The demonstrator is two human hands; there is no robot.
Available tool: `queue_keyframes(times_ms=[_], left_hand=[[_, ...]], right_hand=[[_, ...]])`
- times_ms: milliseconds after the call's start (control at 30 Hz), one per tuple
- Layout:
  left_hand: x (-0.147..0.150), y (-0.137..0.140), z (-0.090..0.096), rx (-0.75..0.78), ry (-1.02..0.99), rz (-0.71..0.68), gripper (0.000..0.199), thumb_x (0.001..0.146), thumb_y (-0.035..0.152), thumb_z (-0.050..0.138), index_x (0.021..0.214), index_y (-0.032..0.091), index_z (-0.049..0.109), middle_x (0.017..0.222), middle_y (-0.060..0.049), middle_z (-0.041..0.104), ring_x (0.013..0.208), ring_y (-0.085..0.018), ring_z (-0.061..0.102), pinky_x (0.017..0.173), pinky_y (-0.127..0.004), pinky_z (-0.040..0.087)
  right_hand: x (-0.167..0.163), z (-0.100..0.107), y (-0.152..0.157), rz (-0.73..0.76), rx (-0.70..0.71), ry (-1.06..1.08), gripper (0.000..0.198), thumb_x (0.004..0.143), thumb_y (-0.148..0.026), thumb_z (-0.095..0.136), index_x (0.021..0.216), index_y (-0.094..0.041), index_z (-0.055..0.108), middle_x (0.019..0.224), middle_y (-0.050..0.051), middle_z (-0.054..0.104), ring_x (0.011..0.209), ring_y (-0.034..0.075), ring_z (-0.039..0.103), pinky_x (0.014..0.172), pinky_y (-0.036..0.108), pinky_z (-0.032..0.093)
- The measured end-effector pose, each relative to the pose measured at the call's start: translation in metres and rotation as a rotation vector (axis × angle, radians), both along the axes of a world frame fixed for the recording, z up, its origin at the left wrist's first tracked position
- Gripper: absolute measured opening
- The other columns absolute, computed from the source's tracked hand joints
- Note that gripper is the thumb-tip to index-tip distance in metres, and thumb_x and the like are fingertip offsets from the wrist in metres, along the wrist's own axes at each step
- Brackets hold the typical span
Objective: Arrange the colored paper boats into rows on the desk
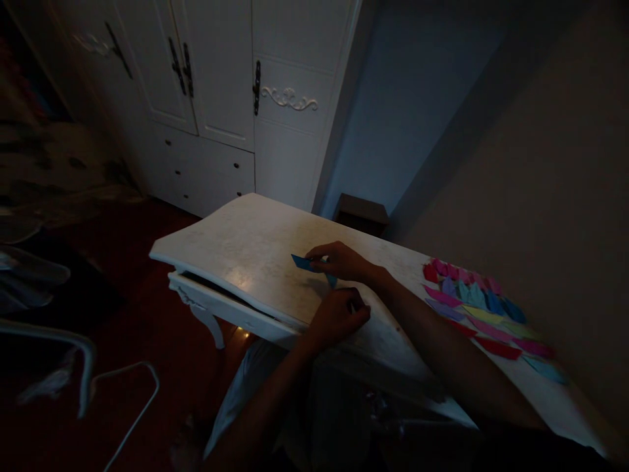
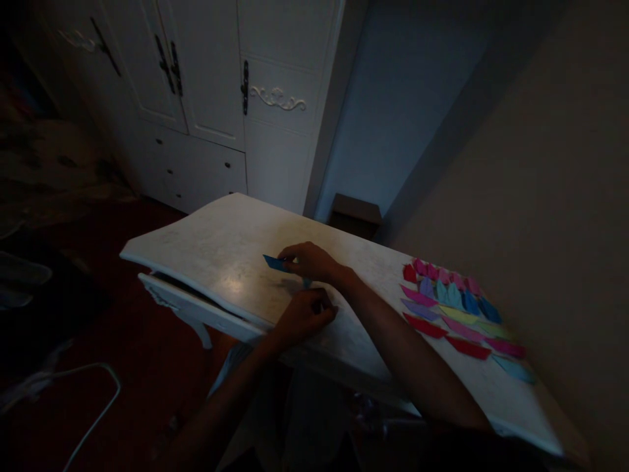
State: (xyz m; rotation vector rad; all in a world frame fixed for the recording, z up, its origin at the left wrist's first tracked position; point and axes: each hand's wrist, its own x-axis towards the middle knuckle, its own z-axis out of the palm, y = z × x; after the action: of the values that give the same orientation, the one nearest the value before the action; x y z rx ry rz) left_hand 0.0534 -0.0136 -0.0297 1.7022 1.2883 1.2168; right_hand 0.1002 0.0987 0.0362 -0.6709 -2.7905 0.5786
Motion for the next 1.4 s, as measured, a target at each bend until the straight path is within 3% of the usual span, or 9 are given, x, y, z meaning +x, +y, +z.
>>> queue_keyframes(times_ms=[200, 333, 500, 667, 900, 1100, 1300, 1400], left_hand=[[-0.001, 0.0, 0.001, -0.015, -0.047, 0.027, 0.014, 0.075, 0.025, 0.063, 0.064, 0.018, 0.059, 0.058, 0.003, 0.059, 0.054, -0.011, 0.053, 0.054, -0.023, 0.039], [-0.002, 0.0, 0.005, -0.014, 0.0, 0.039, 0.018, 0.078, 0.029, 0.061, 0.064, 0.018, 0.057, 0.056, 0.004, 0.055, 0.052, -0.011, 0.05, 0.053, -0.023, 0.037], [-0.004, 0.001, 0.005, 0.017, 0.108, -0.002, 0.021, 0.079, 0.034, 0.059, 0.064, 0.018, 0.058, 0.056, 0.003, 0.054, 0.052, -0.011, 0.049, 0.053, -0.023, 0.036], [-0.006, 0.003, 0.003, -0.018, 0.136, 0.015, 0.031, 0.079, 0.047, 0.058, 0.067, 0.019, 0.061, 0.055, 0.002, 0.056, 0.051, -0.013, 0.051, 0.049, -0.024, 0.036], [-0.008, 0.001, 0.008, -0.086, 0.187, 0.044, 0.037, 0.075, 0.056, 0.059, 0.07, 0.02, 0.065, 0.064, 0.0, 0.065, 0.058, -0.016, 0.059, 0.053, -0.026, 0.044], [-0.009, 0.003, 0.009, -0.139, 0.261, 0.103, 0.036, 0.07, 0.058, 0.06, 0.072, 0.023, 0.067, 0.067, 0.001, 0.069, 0.06, -0.018, 0.062, 0.052, -0.025, 0.045], [-0.007, 0.001, 0.011, -0.185, 0.305, 0.16, 0.037, 0.069, 0.059, 0.061, 0.075, 0.024, 0.069, 0.072, 0.0, 0.071, 0.066, -0.02, 0.065, 0.053, -0.027, 0.046], [-0.004, -0.002, 0.014, -0.195, 0.31, 0.205, 0.036, 0.067, 0.06, 0.061, 0.073, 0.025, 0.068, 0.069, 0.001, 0.07, 0.063, -0.021, 0.065, 0.053, -0.028, 0.045]], right_hand=[[0.047, 0.009, -0.007, -0.062, -0.237, 0.211, 0.025, 0.085, -0.022, 0.062, 0.107, -0.022, 0.074, 0.103, 0.004, 0.075, 0.093, 0.019, 0.07, 0.08, 0.031, 0.055], [0.102, 0.009, -0.026, -0.196, -0.166, 0.278, 0.027, 0.088, -0.02, 0.057, 0.11, -0.022, 0.072, 0.104, 0.004, 0.075, 0.092, 0.018, 0.071, 0.083, 0.034, 0.055], [0.181, -0.01, -0.062, -0.413, -0.049, 0.313, 0.024, 0.091, -0.024, 0.055, 0.106, -0.023, 0.073, 0.105, 0.005, 0.075, 0.094, 0.02, 0.07, 0.084, 0.037, 0.055], [0.255, -0.023, -0.104, -0.666, 0.013, 0.219, 0.029, 0.09, -0.022, 0.055, 0.116, -0.026, 0.069, 0.119, 0.006, 0.07, 0.108, 0.023, 0.066, 0.094, 0.042, 0.05], [0.344, -0.029, -0.15, -0.966, 0.049, -0.138, 0.032, 0.084, -0.014, 0.055, 0.11, -0.023, 0.072, 0.114, 0.008, 0.072, 0.102, 0.026, 0.067, 0.089, 0.038, 0.051], [0.371, -0.034, -0.152, -1.051, 0.15, -0.248, 0.041, 0.085, -0.006, 0.045, 0.113, -0.023, 0.07, 0.12, 0.007, 0.069, 0.107, 0.024, 0.066, 0.094, 0.036, 0.05], [0.366, -0.047, -0.159, -1.164, 0.328, -0.193, 0.058, 0.082, 0.002, 0.038, 0.129, -0.024, 0.061, 0.138, 0.005, 0.057, 0.12, 0.023, 0.06, 0.099, 0.039, 0.05], [0.358, -0.054, -0.168, -1.184, 0.325, -0.244, 0.054, 0.085, -0.003, 0.041, 0.131, -0.024, 0.06, 0.14, 0.006, 0.055, 0.119, 0.024, 0.06, 0.097, 0.039, 0.052]])
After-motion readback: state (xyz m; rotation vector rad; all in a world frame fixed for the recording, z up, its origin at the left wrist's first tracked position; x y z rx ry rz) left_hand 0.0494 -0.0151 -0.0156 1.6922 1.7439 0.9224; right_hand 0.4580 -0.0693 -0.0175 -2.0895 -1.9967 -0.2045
